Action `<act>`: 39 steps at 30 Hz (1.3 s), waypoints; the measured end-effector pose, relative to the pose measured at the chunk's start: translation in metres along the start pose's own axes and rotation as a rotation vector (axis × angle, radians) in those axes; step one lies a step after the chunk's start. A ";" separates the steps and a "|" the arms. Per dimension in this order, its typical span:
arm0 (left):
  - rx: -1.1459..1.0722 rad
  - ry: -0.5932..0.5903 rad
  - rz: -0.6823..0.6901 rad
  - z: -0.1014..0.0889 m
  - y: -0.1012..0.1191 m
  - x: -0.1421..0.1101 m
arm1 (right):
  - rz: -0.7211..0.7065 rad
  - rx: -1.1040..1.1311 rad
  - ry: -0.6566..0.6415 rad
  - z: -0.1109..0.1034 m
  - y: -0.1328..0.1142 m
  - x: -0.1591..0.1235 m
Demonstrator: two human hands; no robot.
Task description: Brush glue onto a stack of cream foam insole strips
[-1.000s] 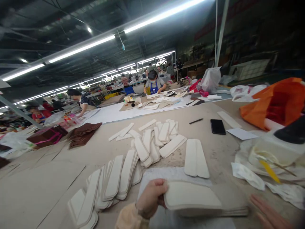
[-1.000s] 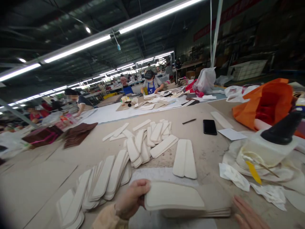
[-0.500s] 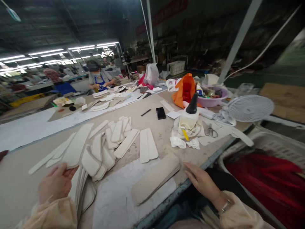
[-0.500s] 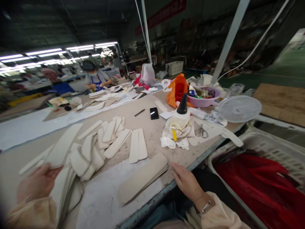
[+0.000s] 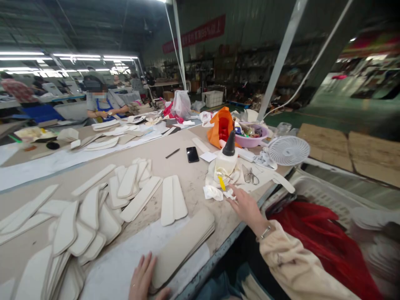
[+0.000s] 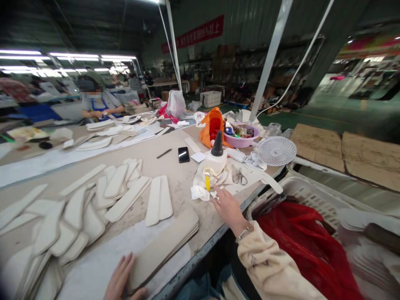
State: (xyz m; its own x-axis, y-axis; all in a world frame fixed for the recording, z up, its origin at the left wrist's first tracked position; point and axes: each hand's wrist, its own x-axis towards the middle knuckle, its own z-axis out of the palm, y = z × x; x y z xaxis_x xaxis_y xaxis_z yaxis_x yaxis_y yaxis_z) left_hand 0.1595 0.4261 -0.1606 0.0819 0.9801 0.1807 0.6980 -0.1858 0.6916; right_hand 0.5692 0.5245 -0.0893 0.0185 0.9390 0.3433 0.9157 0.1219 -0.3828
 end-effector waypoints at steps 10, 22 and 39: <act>0.275 -0.047 0.237 -0.002 0.009 0.001 | -0.169 -0.319 -0.121 0.013 0.013 0.058; 0.227 -0.088 0.193 -0.011 0.026 0.000 | -0.192 0.037 0.111 0.026 0.037 0.055; 0.306 0.046 0.279 -0.006 0.013 0.000 | 0.065 0.324 0.135 0.009 0.046 0.075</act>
State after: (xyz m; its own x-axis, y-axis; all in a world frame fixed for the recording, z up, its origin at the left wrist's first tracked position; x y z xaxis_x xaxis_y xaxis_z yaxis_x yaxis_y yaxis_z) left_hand 0.1642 0.4231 -0.1480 0.2707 0.8897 0.3677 0.8334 -0.4078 0.3731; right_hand 0.6093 0.6031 -0.0886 0.1457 0.8999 0.4110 0.7364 0.1788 -0.6524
